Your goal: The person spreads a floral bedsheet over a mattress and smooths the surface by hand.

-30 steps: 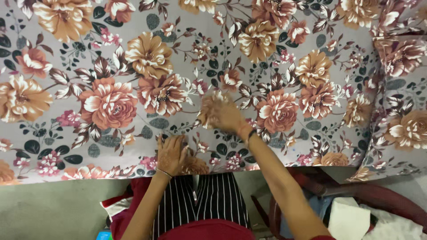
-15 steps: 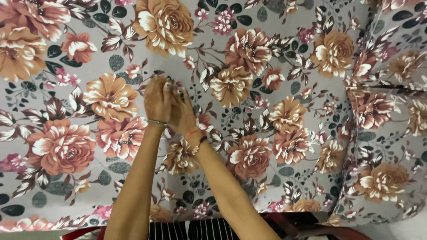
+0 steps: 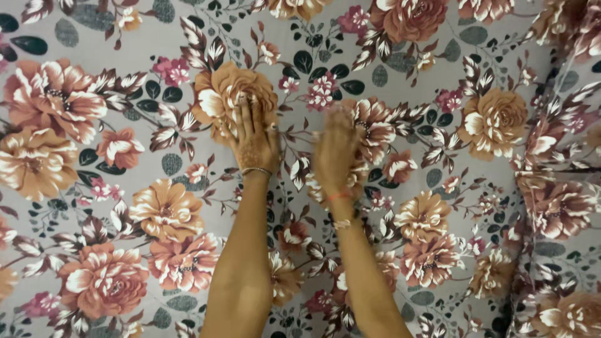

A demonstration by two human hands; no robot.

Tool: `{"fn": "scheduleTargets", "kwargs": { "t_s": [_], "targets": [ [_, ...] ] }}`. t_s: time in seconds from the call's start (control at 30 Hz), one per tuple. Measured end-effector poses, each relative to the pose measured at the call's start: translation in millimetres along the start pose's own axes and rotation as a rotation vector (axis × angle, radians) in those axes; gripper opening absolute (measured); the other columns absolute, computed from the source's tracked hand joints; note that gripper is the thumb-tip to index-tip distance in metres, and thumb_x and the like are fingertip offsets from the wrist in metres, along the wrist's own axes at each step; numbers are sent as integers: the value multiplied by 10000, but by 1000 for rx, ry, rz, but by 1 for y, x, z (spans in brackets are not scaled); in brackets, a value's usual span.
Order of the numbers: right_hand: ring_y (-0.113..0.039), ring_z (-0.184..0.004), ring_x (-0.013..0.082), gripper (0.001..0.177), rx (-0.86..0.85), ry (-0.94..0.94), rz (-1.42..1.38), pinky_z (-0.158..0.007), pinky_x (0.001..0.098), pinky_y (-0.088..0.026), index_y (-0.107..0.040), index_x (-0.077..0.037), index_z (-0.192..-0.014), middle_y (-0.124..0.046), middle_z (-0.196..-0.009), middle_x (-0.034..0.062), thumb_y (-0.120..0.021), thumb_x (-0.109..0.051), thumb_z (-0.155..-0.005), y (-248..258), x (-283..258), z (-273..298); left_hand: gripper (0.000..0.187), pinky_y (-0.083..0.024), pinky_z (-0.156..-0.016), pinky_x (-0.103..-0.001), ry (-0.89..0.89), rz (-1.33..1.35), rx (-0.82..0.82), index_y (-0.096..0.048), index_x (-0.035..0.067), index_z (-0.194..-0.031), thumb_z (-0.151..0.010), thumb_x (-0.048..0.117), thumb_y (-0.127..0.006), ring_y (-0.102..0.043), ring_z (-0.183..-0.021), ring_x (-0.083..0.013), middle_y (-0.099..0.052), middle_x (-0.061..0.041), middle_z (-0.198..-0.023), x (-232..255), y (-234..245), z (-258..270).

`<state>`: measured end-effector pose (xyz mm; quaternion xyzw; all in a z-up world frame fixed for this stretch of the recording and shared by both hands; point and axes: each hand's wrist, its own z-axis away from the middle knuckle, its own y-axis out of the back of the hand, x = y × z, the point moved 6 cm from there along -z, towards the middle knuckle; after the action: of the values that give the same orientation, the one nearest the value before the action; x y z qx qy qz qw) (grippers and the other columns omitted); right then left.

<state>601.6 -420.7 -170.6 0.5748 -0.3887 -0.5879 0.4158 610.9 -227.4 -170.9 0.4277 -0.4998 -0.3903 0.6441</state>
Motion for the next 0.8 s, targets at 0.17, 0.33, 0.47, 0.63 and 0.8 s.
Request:
{"fn": "scheduleTargets", "kwargs": {
  "t_s": [0.17, 0.33, 0.47, 0.63, 0.8],
  "targets": [
    [-215, -1559, 222, 574, -291, 662, -82, -1270, 542, -86, -460, -135, -1537, -343, -1664, 51, -541, -363, -1015, -14, -73, -122, 714, -14, -1271, -611, 47, 79, 56, -227, 72, -1673, -1054, 381, -406, -119, -1614, -324, -185, -128, -1746, 0, -3, -7],
    [-171, -1572, 310, 721, 74, -116, 15, -1254, 594, -83, -348, -90, -1626, -275, -1700, 134, -519, -495, -1054, 31, 73, -187, 691, -36, -1267, -603, 57, 34, 35, -327, 111, -1634, -1000, 364, -434, -149, -1600, -310, -242, -78, -1722, 4, 2, -8],
    [-178, -1553, 407, 761, 288, -209, 160, -1239, 604, -76, -329, 26, -1588, -299, -1657, 248, -524, -492, -1067, 6, 51, -230, 711, -28, -1255, -616, 88, 64, 21, -341, 105, -1625, -972, 364, -448, -156, -1591, -301, -260, -82, -1710, 3, 0, -14],
    [-382, -1468, 351, 679, 172, 776, -172, -1228, 542, -147, -416, -34, -1551, -415, -1596, 168, -566, -469, -1053, -49, -155, -310, 671, -20, -1252, -636, 95, -11, -6, -385, 106, -1580, -969, 376, -444, -166, -1587, -291, -307, -80, -1680, 1, -3, -10],
    [-387, -1549, 320, 565, -356, 248, -33, -1315, 427, -288, -557, -100, -1445, -462, -1639, 79, -512, -532, -1085, -58, -93, -424, 668, -38, -1240, -627, 104, -15, -9, -401, 99, -1573, -970, 384, -439, -167, -1578, -297, -319, -96, -1666, -2, -7, -7]
  ]
}}
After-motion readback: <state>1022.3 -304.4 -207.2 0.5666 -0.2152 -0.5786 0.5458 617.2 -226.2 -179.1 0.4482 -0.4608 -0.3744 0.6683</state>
